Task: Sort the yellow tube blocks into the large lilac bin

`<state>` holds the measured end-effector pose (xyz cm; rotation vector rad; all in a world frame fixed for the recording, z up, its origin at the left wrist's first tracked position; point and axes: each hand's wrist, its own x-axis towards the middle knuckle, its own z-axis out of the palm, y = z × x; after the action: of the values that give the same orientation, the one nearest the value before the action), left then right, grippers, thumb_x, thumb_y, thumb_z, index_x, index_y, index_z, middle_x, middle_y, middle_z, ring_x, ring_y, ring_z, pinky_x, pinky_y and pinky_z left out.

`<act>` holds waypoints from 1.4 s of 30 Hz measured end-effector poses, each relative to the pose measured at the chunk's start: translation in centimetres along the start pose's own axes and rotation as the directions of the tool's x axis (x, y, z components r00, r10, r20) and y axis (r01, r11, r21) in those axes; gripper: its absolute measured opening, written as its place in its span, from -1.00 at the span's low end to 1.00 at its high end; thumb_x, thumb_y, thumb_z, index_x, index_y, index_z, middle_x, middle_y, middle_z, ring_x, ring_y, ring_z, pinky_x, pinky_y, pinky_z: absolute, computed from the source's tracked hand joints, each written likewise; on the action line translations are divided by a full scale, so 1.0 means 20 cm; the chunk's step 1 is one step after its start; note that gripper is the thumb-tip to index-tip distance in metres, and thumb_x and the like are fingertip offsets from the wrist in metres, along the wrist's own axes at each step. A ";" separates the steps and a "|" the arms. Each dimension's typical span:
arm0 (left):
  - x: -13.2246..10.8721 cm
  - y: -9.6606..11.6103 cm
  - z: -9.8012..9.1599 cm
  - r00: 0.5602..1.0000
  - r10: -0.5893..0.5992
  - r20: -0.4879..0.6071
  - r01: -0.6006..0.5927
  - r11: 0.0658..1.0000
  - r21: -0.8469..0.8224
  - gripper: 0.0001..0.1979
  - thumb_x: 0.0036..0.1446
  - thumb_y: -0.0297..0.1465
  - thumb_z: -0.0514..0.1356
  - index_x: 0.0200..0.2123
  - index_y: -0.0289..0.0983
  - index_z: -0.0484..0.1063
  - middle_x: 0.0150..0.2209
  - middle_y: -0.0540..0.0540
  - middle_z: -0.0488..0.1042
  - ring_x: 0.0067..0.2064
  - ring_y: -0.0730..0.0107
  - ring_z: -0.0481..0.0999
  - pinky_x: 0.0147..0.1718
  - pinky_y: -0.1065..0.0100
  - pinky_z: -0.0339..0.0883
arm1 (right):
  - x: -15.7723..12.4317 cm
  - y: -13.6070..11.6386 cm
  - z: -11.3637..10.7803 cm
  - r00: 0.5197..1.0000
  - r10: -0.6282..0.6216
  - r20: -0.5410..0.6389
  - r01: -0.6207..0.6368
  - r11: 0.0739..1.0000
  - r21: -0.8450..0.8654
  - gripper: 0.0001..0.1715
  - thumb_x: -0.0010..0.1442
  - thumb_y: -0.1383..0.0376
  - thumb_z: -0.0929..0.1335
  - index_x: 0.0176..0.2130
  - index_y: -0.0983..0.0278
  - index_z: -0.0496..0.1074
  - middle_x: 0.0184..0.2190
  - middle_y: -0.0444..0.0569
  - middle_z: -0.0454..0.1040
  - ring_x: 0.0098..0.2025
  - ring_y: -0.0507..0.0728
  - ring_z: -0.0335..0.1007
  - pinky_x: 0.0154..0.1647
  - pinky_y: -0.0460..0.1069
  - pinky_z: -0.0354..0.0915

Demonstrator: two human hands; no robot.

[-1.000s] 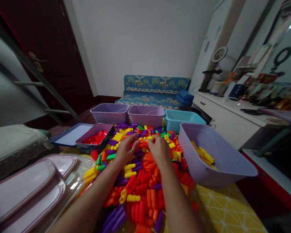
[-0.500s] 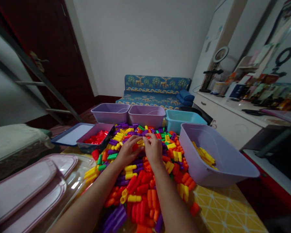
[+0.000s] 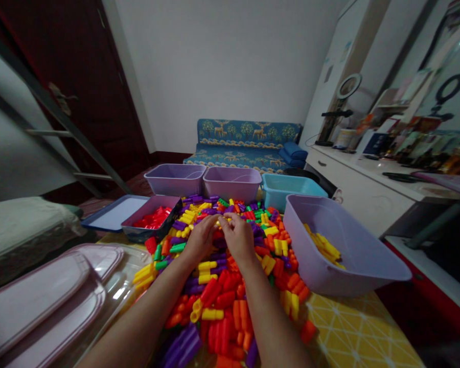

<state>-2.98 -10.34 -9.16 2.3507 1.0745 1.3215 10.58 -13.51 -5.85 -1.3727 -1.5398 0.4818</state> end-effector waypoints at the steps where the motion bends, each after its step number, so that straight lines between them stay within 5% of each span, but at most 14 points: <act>1: 0.00 0.00 0.00 1.000 -0.008 -0.012 0.009 1.000 0.010 -0.65 0.21 -0.54 -0.03 0.02 -0.27 0.36 -0.08 -0.20 0.49 -0.05 0.26 0.50 -0.07 0.25 0.37 | 0.00 0.00 0.00 1.000 -0.007 0.004 0.007 1.000 0.009 -0.53 0.20 -0.03 0.27 -0.14 0.26 0.48 -0.47 -0.03 0.57 -0.43 0.13 0.50 -0.41 -0.06 0.34; 19: -0.01 0.03 -0.03 0.978 -0.166 -0.124 0.192 0.952 0.239 -0.72 0.29 -0.35 -0.04 -0.20 -0.27 0.45 -0.49 -0.13 0.53 -0.43 0.24 0.54 -0.49 0.38 0.21 | -0.01 -0.02 0.03 0.998 0.004 0.071 -0.013 0.992 0.127 -0.62 0.17 0.11 0.30 -0.13 0.30 0.48 -0.68 -0.13 0.43 -0.67 0.06 0.36 -0.63 -0.09 0.30; 42: 0.01 0.04 -0.08 0.943 -0.284 -0.171 0.298 0.952 0.066 -0.65 0.24 -0.22 0.04 -0.47 -0.27 0.45 -0.58 -0.02 0.41 -0.52 0.42 0.35 -0.49 0.43 0.05 | -0.02 -0.04 0.01 0.995 0.030 0.092 -0.031 1.000 0.005 -0.67 0.21 0.09 0.27 -0.22 0.28 0.42 -0.68 -0.13 0.45 -0.62 0.07 0.41 -0.57 -0.11 0.25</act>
<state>-3.78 -11.02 -7.82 2.0670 1.4946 1.3901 9.95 -14.02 -5.53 -1.3872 -1.5920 0.5752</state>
